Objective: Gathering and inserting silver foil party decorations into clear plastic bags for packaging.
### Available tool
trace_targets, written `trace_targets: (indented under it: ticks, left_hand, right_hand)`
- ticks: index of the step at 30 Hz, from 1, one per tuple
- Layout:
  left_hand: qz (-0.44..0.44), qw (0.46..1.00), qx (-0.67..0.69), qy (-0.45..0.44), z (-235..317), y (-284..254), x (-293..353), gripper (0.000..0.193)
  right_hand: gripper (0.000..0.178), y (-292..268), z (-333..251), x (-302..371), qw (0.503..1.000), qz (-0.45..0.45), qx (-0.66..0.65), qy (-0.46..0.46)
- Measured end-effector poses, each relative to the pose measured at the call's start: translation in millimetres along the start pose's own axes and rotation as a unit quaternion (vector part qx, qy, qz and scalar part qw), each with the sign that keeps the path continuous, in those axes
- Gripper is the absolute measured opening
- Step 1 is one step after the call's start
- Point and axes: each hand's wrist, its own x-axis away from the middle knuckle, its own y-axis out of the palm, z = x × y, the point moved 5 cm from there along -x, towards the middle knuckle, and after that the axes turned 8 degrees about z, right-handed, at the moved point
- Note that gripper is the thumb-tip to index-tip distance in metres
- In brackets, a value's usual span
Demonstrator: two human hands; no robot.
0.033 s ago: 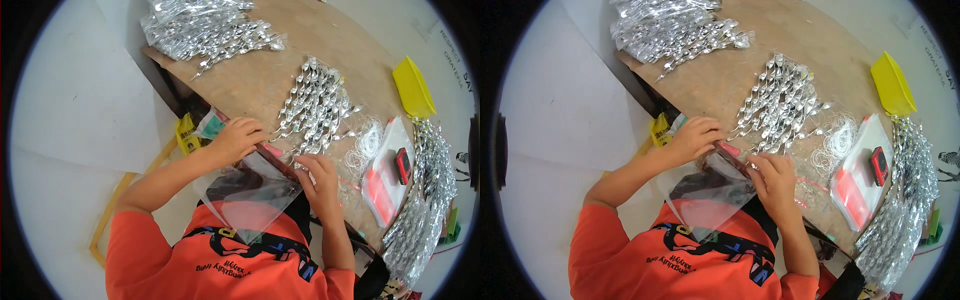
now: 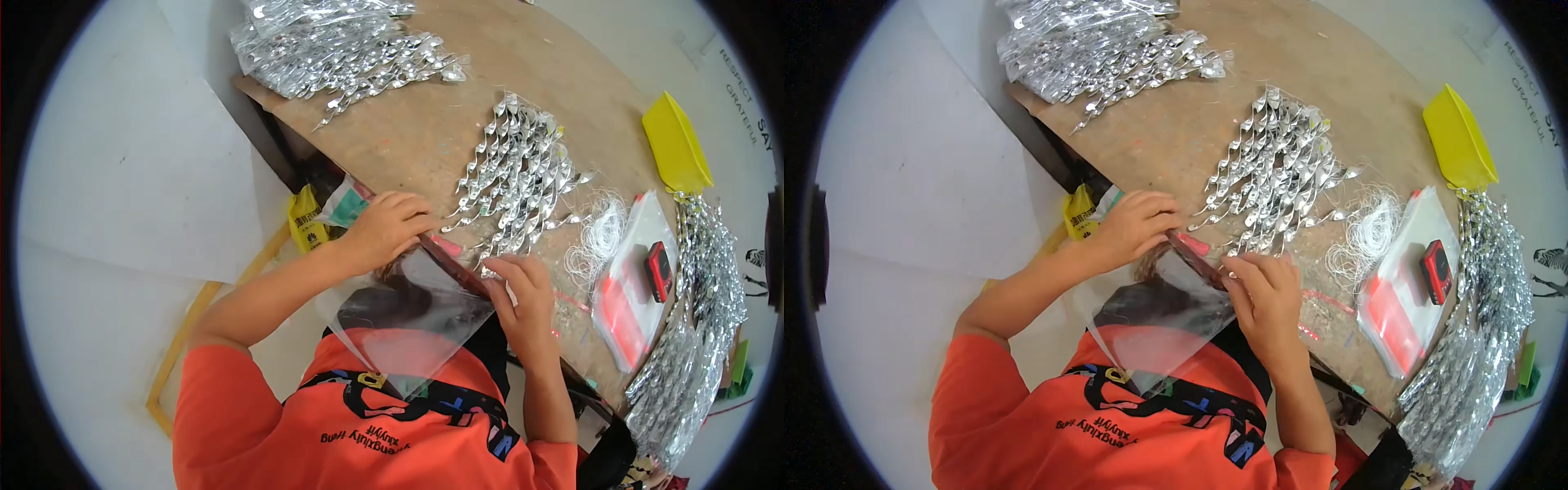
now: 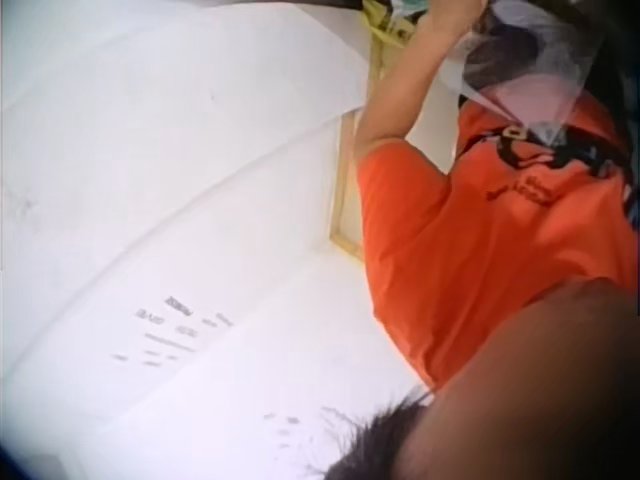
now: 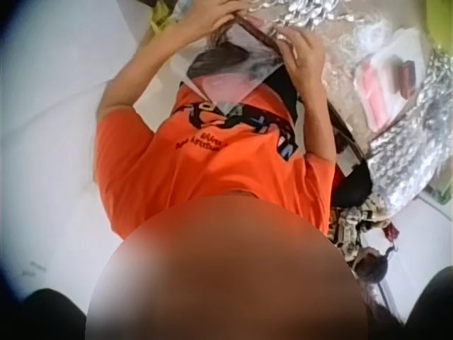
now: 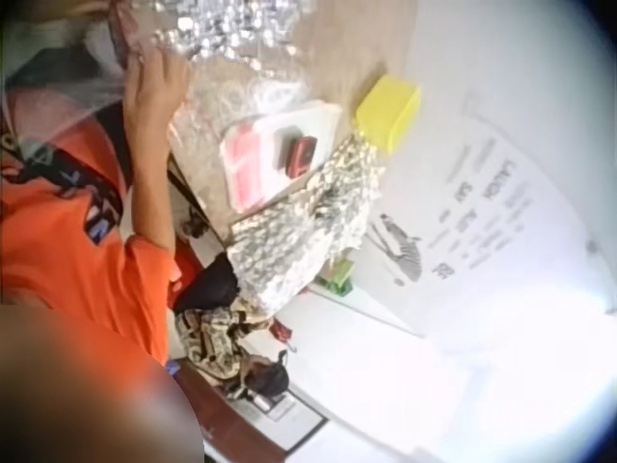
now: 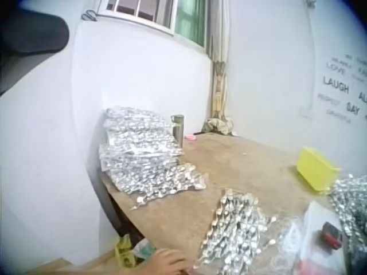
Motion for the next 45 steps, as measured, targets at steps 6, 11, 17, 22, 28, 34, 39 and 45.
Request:
trace_targets:
  ticks: [6, 11, 17, 22, 28, 34, 39, 45]
  left_hand:
    - [-0.007, 1.000, -0.021, 0.005, -16.3, 3.9, 1.9, 0.032]
    - [0.075, 0.997, -0.019, -0.013, 0.3, -14.0, -3.3, 0.037]
    - [0.169, 0.967, 0.108, -0.156, -33.3, 0.9, -65.9, 0.042]
    - [0.094, 0.920, 0.252, -0.284, -73.1, 70.4, -123.2, 0.067]
    - [0.018, 0.976, 0.111, -0.186, -76.1, 105.7, -136.2, 0.070]
    - [0.013, 0.960, 0.225, -0.166, -29.1, 89.8, -121.1, 0.055]
    - [0.004, 0.949, 0.259, -0.180, -21.6, 77.8, -114.1, 0.056]
    - [0.036, 0.951, 0.197, -0.234, -26.1, 76.9, -111.4, 0.064]
  right_hand:
    - [0.020, -11.4, 18.3, 23.8, 0.988, 0.073, -0.097, 0.097]
    - [0.027, -14.9, 63.4, 59.0, 0.951, 0.095, -0.133, 0.262]
    - [0.059, 4.9, 113.9, 12.1, 0.885, 0.180, -0.281, 0.326]
    - [0.063, 24.5, 168.2, -14.7, 0.930, 0.232, -0.099, 0.266]
    - [0.061, 35.7, 171.6, -45.5, 0.934, 0.237, -0.062, 0.258]
    - [0.052, 48.6, 145.9, -42.8, 0.953, 0.179, -0.118, 0.214]
    - [0.053, 42.2, 143.1, -38.9, 0.963, 0.168, -0.081, 0.192]
    - [0.057, 40.2, 161.9, -32.8, 0.867, 0.178, -0.289, 0.366]
